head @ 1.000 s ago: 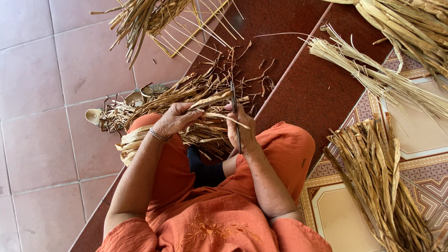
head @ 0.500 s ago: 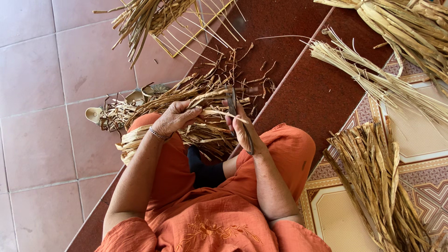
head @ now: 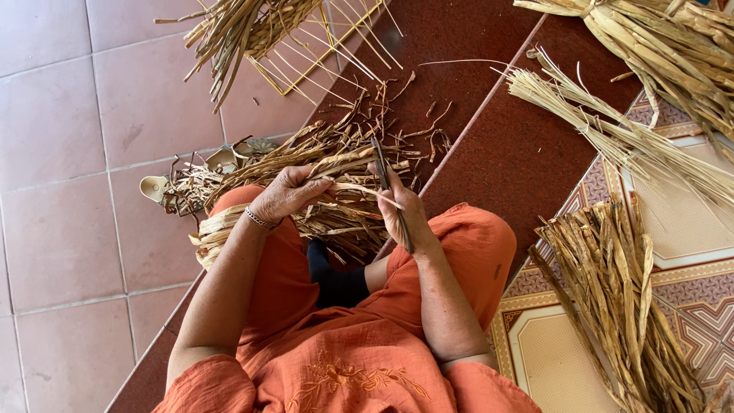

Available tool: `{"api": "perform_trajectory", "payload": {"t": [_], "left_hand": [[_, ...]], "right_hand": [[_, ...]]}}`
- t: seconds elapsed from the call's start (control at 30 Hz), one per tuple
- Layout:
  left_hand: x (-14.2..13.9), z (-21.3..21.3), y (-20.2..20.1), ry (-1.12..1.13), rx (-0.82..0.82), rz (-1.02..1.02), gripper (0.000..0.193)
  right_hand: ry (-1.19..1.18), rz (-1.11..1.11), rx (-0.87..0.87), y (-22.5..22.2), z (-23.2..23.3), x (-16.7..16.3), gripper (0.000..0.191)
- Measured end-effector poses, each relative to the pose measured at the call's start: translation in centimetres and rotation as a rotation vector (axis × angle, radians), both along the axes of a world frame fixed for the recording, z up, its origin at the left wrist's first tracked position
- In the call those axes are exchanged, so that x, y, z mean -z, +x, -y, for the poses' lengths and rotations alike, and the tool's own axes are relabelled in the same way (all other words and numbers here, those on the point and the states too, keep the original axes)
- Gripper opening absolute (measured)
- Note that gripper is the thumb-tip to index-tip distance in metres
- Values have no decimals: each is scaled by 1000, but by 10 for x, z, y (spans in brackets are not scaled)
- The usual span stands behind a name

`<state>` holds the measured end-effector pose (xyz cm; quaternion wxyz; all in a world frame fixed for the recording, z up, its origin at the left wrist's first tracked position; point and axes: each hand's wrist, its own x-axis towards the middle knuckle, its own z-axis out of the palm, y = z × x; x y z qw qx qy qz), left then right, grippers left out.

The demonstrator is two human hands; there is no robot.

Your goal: The person sits on a tiled floor and repeatedly picks up dried plant strips, trims them with scissors, and places the trimmed pieces aside. The person also gathers and aligns the strips by hand between trimming cycles.

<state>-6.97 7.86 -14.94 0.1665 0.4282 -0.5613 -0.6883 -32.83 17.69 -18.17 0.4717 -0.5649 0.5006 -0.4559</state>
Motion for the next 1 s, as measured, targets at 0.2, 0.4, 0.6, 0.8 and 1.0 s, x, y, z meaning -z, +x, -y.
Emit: {"api": "perform_trajectory", "payload": {"t": [0.2,0.4,0.6,0.8,1.0], "left_hand": [[-11,-1,-6,64,-112,88,43],[-7,-2,-3,66,-150,-31,34],[2,0,2,39,-170,-74,33],[5,2,6,-18,-181,-68,37],[5,-3,2,-14,-139,-63,35]], "right_hand": [[89,265,-59,-3,7,5,85],[218,171,-86,-11,2,-3,101],[277,108,-90,-9,2,-2,109],[222,142,-149,-10,2,1,106],[248,181,-104,1,0,-5,94]]}}
